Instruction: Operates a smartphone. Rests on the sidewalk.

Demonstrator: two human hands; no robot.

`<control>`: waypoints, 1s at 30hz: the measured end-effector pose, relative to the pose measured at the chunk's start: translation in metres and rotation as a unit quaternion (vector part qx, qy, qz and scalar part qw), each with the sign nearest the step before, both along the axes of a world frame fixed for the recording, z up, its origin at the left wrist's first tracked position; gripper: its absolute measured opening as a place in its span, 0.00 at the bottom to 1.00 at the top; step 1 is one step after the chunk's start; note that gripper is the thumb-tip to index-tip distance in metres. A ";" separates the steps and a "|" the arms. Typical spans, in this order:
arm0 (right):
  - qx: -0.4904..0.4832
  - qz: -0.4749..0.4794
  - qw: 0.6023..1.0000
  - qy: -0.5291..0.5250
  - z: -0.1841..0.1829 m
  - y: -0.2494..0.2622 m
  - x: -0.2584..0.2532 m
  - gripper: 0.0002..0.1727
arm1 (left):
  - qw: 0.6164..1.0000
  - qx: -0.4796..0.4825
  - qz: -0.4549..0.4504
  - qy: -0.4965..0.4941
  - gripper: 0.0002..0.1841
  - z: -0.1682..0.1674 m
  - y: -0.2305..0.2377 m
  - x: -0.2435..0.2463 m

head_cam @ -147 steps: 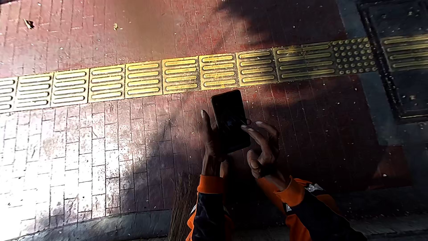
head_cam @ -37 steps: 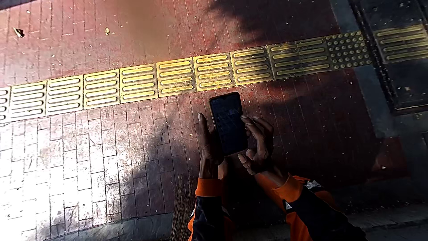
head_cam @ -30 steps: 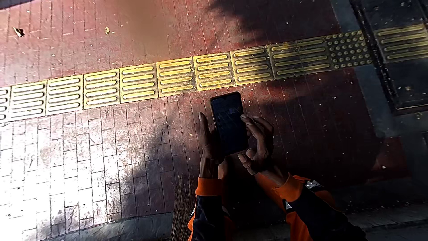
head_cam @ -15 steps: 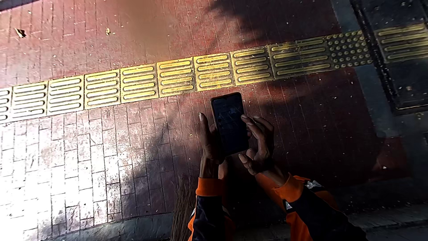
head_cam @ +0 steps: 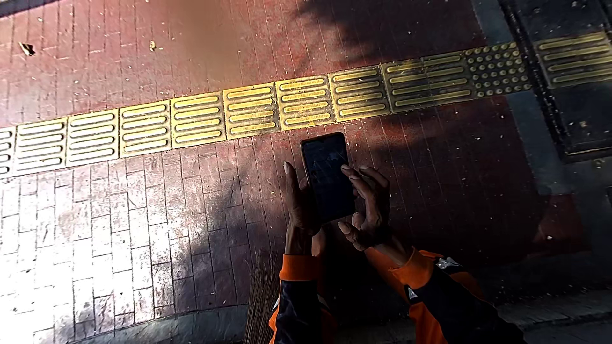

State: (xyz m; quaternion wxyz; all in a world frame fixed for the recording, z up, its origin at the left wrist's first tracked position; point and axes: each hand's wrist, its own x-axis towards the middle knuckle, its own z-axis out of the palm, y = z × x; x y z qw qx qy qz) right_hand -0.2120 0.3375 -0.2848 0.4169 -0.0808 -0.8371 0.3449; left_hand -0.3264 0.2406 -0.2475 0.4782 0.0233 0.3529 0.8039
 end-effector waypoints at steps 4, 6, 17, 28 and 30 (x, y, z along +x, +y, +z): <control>-0.007 0.003 1.000 -0.015 -0.002 0.000 0.000 0.47 | 1.000 0.004 -0.004 0.000 0.49 -0.002 -0.001 -0.001; -0.009 0.001 1.000 0.005 0.000 0.002 0.000 0.46 | 1.000 0.007 -0.006 -0.005 0.50 -0.002 -0.001 -0.001; -0.029 -0.023 0.999 0.038 -0.002 0.007 -0.002 0.42 | 0.999 0.035 -0.031 -0.012 0.54 -0.002 -0.002 -0.003; -0.033 -0.018 0.999 0.033 -0.002 0.006 -0.002 0.43 | 1.000 0.011 -0.019 -0.010 0.54 -0.003 -0.003 -0.003; -0.032 -0.019 0.999 0.033 -0.001 0.006 -0.002 0.42 | 1.000 -0.001 -0.007 -0.008 0.53 -0.001 -0.002 -0.002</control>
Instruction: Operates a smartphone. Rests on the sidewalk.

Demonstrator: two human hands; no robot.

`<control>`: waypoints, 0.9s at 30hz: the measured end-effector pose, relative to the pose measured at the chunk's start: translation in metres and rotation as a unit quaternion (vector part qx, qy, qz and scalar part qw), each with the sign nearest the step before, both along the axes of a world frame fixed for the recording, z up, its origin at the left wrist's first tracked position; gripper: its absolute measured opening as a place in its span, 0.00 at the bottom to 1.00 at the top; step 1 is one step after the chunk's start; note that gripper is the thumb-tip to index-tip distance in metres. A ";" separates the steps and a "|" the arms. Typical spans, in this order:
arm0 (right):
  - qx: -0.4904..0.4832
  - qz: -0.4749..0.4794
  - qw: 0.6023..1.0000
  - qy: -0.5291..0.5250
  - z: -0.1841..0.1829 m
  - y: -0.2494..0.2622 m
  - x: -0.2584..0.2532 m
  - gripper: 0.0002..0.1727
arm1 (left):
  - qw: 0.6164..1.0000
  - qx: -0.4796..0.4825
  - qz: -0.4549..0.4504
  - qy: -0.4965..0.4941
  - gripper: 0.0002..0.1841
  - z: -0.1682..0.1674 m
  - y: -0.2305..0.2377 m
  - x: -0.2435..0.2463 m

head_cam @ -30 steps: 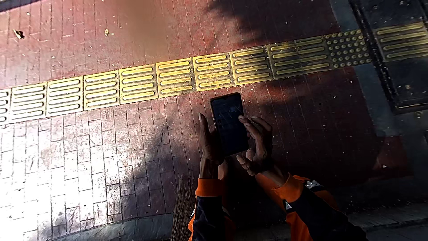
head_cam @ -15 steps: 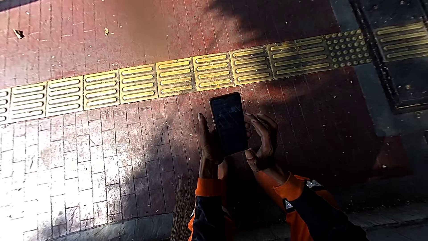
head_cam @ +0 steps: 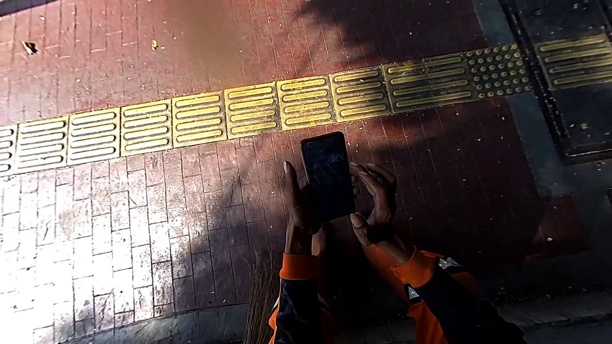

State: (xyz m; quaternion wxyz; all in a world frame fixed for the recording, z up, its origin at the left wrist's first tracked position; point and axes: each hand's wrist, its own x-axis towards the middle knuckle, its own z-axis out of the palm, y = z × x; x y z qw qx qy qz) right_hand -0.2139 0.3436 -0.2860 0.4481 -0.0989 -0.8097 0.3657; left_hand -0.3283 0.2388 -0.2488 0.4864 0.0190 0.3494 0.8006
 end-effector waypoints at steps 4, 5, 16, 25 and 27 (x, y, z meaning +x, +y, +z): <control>0.000 0.001 1.000 0.002 -0.001 0.000 0.000 0.42 | 1.000 0.012 -0.007 0.001 0.55 -0.001 0.000 -0.001; 0.001 0.001 1.000 0.003 -0.001 0.000 0.000 0.42 | 1.000 0.017 -0.008 0.002 0.55 -0.002 -0.001 -0.001; 0.002 0.008 1.000 0.004 -0.001 -0.002 0.002 0.40 | 0.999 -0.025 0.043 0.003 0.53 0.000 -0.001 -0.001; 0.000 0.010 1.000 0.008 -0.001 -0.003 0.003 0.41 | 1.000 0.013 0.011 0.003 0.55 -0.005 -0.002 -0.003; 0.004 0.011 1.000 0.009 -0.002 -0.003 0.003 0.40 | 1.000 0.014 0.010 0.002 0.54 -0.005 -0.002 -0.003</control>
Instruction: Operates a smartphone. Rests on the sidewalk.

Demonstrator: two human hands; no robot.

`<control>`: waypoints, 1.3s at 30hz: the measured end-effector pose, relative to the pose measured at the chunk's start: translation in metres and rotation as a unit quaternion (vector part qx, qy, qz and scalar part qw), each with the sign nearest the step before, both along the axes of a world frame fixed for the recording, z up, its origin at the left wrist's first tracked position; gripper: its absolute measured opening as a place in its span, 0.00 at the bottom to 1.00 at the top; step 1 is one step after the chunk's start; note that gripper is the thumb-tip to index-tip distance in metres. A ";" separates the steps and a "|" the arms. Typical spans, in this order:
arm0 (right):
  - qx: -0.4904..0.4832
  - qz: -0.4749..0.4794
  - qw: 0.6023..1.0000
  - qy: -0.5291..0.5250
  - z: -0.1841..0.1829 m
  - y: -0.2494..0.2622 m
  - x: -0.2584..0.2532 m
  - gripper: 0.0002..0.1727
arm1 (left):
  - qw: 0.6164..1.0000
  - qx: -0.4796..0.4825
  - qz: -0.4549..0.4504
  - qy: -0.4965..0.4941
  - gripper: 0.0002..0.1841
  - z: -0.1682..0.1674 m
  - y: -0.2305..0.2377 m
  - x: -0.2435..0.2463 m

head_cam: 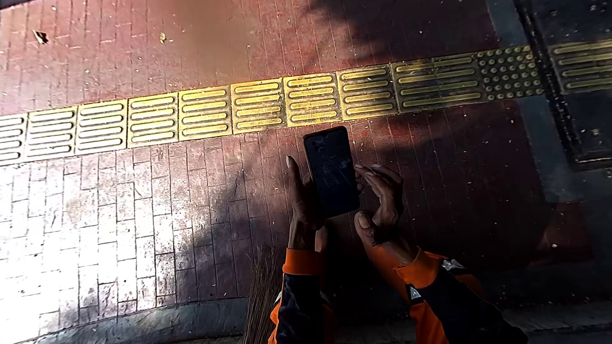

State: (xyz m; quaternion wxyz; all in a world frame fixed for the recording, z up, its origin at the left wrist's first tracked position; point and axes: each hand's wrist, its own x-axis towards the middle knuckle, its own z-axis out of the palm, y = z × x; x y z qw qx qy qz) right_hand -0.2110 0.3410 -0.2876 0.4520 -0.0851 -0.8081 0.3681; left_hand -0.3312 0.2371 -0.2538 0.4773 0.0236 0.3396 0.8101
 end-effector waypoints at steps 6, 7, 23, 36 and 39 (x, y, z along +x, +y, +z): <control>-0.008 0.003 1.000 -0.001 0.000 0.000 0.000 0.41 | 1.000 -0.025 0.013 0.006 0.52 0.005 0.001 0.002; -0.009 0.002 1.000 0.000 0.000 0.000 0.000 0.41 | 1.000 -0.024 0.013 0.003 0.52 0.005 0.001 0.002; -0.006 -0.002 1.000 -0.002 0.000 0.000 0.000 0.41 | 1.000 0.023 -0.014 -0.001 0.53 0.003 -0.001 0.001; -0.020 0.010 1.000 0.003 0.000 -0.001 0.000 0.40 | 1.000 0.003 -0.003 -0.015 0.54 0.002 -0.001 0.001; -0.024 0.014 1.000 0.000 0.000 0.000 0.001 0.40 | 1.000 0.004 -0.002 -0.015 0.53 0.002 0.000 0.001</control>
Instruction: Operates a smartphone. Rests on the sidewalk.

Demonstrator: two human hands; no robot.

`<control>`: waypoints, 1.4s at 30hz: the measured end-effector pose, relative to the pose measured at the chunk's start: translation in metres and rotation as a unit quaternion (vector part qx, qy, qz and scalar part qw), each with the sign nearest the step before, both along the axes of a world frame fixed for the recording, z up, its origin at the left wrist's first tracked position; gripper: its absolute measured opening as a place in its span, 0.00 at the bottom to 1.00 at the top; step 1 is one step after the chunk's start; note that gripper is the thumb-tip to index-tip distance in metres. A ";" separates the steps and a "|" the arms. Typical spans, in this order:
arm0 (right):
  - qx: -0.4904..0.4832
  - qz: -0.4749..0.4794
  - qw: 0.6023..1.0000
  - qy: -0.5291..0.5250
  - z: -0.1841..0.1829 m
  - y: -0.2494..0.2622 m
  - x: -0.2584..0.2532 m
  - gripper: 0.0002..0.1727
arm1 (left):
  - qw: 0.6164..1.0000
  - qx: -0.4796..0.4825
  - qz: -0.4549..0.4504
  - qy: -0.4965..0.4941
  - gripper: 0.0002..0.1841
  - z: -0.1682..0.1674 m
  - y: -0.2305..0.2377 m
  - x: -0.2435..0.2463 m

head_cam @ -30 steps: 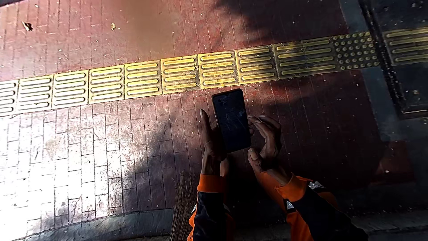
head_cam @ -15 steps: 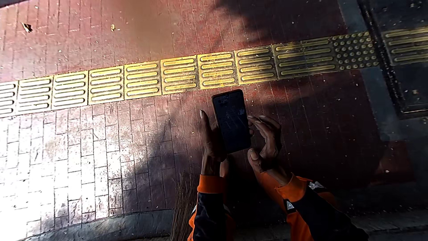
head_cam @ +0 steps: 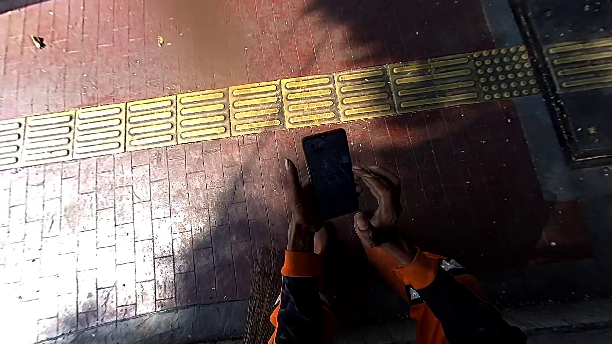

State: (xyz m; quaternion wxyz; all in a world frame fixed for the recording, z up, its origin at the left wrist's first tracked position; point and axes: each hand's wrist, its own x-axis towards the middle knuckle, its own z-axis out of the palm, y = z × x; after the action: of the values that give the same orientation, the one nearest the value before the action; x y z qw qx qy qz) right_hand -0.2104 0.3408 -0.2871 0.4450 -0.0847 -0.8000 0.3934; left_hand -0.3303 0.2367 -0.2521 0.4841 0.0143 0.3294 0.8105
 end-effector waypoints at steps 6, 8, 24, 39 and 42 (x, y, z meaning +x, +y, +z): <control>0.002 -0.002 1.000 -0.001 0.000 0.000 0.000 0.41 | 1.000 -0.001 0.002 0.001 0.53 0.000 0.000 0.000; 0.001 -0.001 1.000 0.001 0.000 0.000 0.000 0.41 | 1.000 -0.001 0.002 0.000 0.54 -0.001 0.000 0.000; 0.004 -0.006 1.000 0.001 -0.001 -0.001 -0.001 0.41 | 1.000 0.002 -0.010 0.001 0.54 -0.001 0.000 -0.001; -0.006 0.000 1.000 0.011 -0.002 -0.002 -0.002 0.41 | 1.000 -0.005 -0.004 0.003 0.53 0.001 0.000 0.000; -0.003 -0.004 1.000 0.010 -0.002 -0.002 -0.001 0.42 | 1.000 0.007 -0.011 0.000 0.54 0.000 0.000 0.000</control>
State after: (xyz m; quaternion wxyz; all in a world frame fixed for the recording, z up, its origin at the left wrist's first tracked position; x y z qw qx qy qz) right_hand -0.2114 0.3389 -0.2895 0.4546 -0.0849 -0.7939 0.3949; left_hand -0.3305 0.2367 -0.2525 0.4931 0.0217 0.3238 0.8072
